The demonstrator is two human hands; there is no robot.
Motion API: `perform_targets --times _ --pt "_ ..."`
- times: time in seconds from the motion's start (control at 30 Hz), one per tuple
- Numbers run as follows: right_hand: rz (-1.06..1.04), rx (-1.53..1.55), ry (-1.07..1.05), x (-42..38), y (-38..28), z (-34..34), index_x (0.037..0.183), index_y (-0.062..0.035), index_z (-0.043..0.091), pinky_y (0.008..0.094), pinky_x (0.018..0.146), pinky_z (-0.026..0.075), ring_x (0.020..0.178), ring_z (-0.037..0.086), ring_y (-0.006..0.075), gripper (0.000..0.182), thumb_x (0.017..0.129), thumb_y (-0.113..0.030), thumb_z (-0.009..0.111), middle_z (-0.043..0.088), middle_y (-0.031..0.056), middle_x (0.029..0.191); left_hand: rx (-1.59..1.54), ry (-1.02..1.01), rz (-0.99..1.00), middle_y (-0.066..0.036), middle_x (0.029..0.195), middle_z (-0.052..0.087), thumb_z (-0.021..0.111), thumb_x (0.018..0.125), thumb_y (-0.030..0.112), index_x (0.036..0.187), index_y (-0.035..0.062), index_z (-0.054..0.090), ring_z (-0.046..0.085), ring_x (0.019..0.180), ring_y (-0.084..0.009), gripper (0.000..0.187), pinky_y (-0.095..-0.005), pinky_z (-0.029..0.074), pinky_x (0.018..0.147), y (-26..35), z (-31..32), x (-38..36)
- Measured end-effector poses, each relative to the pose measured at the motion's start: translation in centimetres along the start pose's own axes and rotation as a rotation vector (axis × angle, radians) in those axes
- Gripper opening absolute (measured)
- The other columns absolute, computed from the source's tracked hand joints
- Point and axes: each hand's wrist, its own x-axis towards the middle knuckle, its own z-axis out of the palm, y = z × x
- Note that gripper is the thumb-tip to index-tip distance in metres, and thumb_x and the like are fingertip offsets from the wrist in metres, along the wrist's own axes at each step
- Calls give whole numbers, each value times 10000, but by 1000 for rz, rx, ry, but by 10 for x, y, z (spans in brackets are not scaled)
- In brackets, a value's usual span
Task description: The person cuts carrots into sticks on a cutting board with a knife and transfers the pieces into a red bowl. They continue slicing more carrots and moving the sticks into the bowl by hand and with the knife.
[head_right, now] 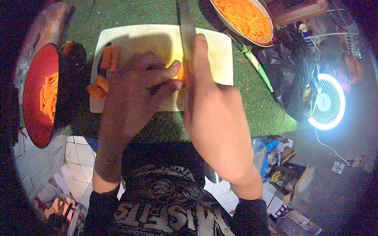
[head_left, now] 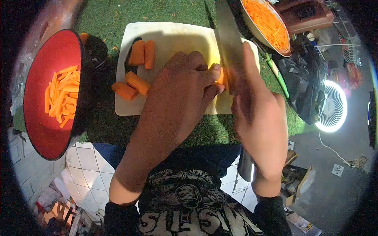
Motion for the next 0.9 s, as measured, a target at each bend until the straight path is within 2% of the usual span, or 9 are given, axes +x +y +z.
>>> perform_targets --times 0.13,0.3,0.47,0.57,0.7,0.77,0.9 --pt "23 5 -15 -5 -8 -11 1492 -121 427 490 761 514 863 614 497 721 800 52 533 618 308 1017 -23 -6 -12 -115 966 651 738 826 280 1080 94 748 612 985 -315 314 -418 495 873 1 -3 -1" --pt "-15 -27 -25 -10 -6 -6 1495 -134 431 493 747 511 846 615 492 727 802 48 553 617 299 1032 -19 -10 -11 -111 957 649 736 828 274 1075 95 750 610 986 -314 306 -416 495 870 1 -2 -1" --pt "8 -56 -66 -12 -10 -6 1510 -133 403 499 685 516 763 636 474 722 830 50 564 651 276 888 -40 7 -36 -109 949 646 733 830 233 1057 96 749 610 980 -320 265 -418 497 864 2 -1 -1" --pt "1 -6 -10 -14 -9 2 1517 -119 387 487 638 512 687 650 452 722 839 64 554 651 253 772 -46 12 -14 -114 950 647 738 817 186 1029 85 747 615 976 -325 235 -416 497 868 1 -1 0" --pt "-53 -83 -36 -12 -12 5 1516 -80 377 482 604 495 634 643 428 712 843 70 551 639 253 730 -55 25 2 -114 946 651 745 793 129 973 64 745 626 970 -332 192 -418 498 880 -2 -1 -1" --pt "-116 -52 -28 -10 -9 10 1511 -60 380 484 593 488 612 626 427 700 844 73 549 631 261 718 -104 47 25 -144 923 636 696 822 115 931 20 721 606 953 -348 147 -443 489 870 -2 0 -2" --pt "-143 -15 11 -3 -5 13 1494 -35 393 505 610 481 618 607 455 665 856 56 560 614 277 706 -125 73 65 -157 915 629 672 819 93 909 -3 709 596 944 -357 137 -455 486 865 -4 2 -2"
